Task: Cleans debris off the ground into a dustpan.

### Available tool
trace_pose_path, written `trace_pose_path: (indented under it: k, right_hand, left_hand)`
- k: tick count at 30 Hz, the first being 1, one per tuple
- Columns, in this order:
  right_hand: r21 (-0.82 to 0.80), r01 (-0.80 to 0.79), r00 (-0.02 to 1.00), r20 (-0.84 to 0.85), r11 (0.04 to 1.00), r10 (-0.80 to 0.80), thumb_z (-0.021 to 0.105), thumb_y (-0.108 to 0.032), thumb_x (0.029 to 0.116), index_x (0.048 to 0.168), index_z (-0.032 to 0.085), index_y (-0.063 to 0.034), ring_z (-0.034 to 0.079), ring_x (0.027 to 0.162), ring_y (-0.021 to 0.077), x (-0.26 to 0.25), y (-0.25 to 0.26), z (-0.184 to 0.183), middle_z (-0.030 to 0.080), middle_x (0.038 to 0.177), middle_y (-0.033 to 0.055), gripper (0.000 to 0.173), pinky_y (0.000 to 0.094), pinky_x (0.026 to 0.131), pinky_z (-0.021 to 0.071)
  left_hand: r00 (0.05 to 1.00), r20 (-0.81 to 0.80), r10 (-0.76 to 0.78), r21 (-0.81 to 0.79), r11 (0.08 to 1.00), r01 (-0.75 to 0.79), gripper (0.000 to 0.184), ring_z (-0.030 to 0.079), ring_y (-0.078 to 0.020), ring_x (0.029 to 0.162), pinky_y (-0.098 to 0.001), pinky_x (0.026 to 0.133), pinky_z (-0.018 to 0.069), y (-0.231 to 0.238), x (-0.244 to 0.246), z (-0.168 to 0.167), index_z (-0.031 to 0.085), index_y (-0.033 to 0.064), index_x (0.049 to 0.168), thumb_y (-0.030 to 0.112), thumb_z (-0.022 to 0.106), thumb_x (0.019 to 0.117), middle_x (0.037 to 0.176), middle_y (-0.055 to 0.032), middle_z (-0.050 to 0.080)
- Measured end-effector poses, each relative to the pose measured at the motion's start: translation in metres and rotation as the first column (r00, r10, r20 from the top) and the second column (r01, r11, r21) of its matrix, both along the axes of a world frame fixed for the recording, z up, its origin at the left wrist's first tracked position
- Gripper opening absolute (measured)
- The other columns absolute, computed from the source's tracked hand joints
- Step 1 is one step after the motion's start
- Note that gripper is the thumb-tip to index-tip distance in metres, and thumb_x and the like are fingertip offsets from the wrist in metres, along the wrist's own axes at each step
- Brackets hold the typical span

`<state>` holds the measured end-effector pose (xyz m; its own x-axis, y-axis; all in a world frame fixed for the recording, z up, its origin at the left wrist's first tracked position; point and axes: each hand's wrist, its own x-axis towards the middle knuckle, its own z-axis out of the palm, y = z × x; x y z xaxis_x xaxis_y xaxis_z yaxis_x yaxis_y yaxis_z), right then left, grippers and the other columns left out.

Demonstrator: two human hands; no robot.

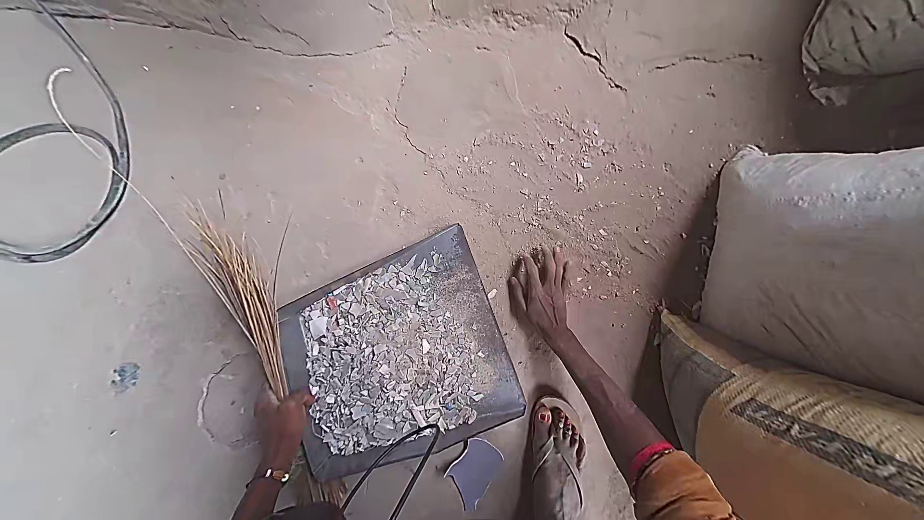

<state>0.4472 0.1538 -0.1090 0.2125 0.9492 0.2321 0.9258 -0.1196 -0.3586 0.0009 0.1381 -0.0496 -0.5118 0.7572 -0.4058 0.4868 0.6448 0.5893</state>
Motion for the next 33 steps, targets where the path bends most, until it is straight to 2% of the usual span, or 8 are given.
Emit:
trace_pose_path:
  k: [3,5,8,11,14,16,18,33]
  right_hand:
    - [-0.129,-0.172,0.983,0.046,0.977,0.179,0.05,-0.027,0.1054,0.135,0.068,-0.0193,0.036,0.148,0.0501,0.014,0.026,0.005,0.052,0.151,0.024,0.035,0.0773,0.115,0.0221]
    - [-0.136,-0.133,0.985,0.088,0.982,0.145,0.054,-0.015,0.1021,0.121,0.072,-0.0109,0.052,0.134,0.0484,0.046,0.032,0.012,0.064,0.132,0.0243,0.026,0.0741,0.109,0.0327]
    - [-0.347,0.09,0.993,0.105,0.934,-0.057,0.046,-0.016,0.1072,0.118,0.066,0.0057,0.065,0.109,0.05,0.094,0.03,0.037,0.066,0.114,0.0306,0.031,0.0641,0.086,0.051]
    - [-0.389,0.372,0.9,-0.069,0.842,-0.43,0.042,-0.027,0.1111,0.111,0.064,0.0107,0.069,0.099,0.0466,0.121,0.023,0.066,0.068,0.102,0.032,0.044,0.0595,0.088,0.0515]
    - [-0.408,0.586,0.269,-0.717,0.701,-0.643,0.043,-0.024,0.1119,0.084,0.052,-0.0056,0.045,0.045,0.0055,0.129,0.023,0.082,0.045,0.059,-0.0013,0.035,0.0189,0.045,0.042]
    - [-0.534,0.443,-0.272,-0.845,0.72,-0.46,0.034,-0.03,0.1123,0.09,0.049,-0.0132,0.05,0.045,0.0045,0.126,0.018,0.097,0.052,0.061,-0.0027,0.032,0.0195,0.041,0.0462]
    - [-0.537,0.341,-0.488,-0.803,0.772,-0.343,0.031,-0.032,0.1113,0.095,0.052,-0.0127,0.057,0.053,0.0083,0.129,0.014,0.102,0.058,0.07,0.0003,0.033,0.0225,0.047,0.0512]
    - [-0.581,0.43,-0.544,-0.778,0.691,-0.315,0.035,-0.026,0.1094,0.1,0.049,-0.0107,0.062,0.069,0.0173,0.121,0.004,0.108,0.058,0.082,0.0061,0.023,0.0339,0.065,0.0585]
  left_hand:
    - [1.0,0.002,-0.013,0.0,1.0,0.013,0.068,0.055,-0.0374,0.105,-0.0534,0.093,0.0445,-0.002,-0.002,-0.001,0.04,-0.0164,0.139,-0.004,0.059,0.0752,0.126,-0.0363,0.052]
    - [1.0,0.0,-0.014,-0.026,1.0,0.014,0.07,0.054,-0.0407,0.114,-0.0554,0.1,0.0425,-0.002,0.0,0.003,0.039,-0.0157,0.142,-0.005,0.061,0.0754,0.132,-0.0375,0.05]
    - [1.0,-0.008,-0.015,-0.014,1.0,0.015,0.067,0.055,-0.0404,0.112,-0.0554,0.098,0.0433,0.001,-0.001,0.002,0.041,-0.0162,0.139,-0.005,0.061,0.0765,0.13,-0.0372,0.051]
    - [1.0,0.0,-0.018,-0.013,1.0,0.018,0.068,0.051,-0.0437,0.12,-0.0569,0.103,0.0402,-0.001,-0.001,0.003,0.038,-0.017,0.142,-0.004,0.06,0.0785,0.135,-0.0393,0.047]
    - [1.0,0.008,-0.005,0.001,1.0,0.005,0.071,0.053,-0.0407,0.116,-0.0549,0.101,0.0414,-0.001,0.001,0.001,0.038,-0.0153,0.142,-0.004,0.06,0.076,0.135,-0.0377,0.048]
    - [1.0,0.007,-0.004,-0.003,1.0,0.004,0.072,0.053,-0.0399,0.117,-0.0543,0.101,0.0411,-0.002,0.001,0.001,0.039,-0.0146,0.143,-0.003,0.06,0.0745,0.135,-0.0375,0.048]
    - [1.0,0.012,-0.01,-0.006,1.0,0.01,0.073,0.052,-0.0395,0.119,-0.0539,0.102,0.0405,0.001,0.001,0.001,0.038,-0.0141,0.144,-0.004,0.06,0.0752,0.138,-0.0371,0.047]
    - [0.999,0.036,-0.015,0.025,1.0,0.014,0.084,0.052,-0.0369,0.122,-0.051,0.104,0.0414,0.003,0.002,0.002,0.033,-0.0102,0.151,-0.004,0.059,0.0719,0.144,-0.0354,0.044]
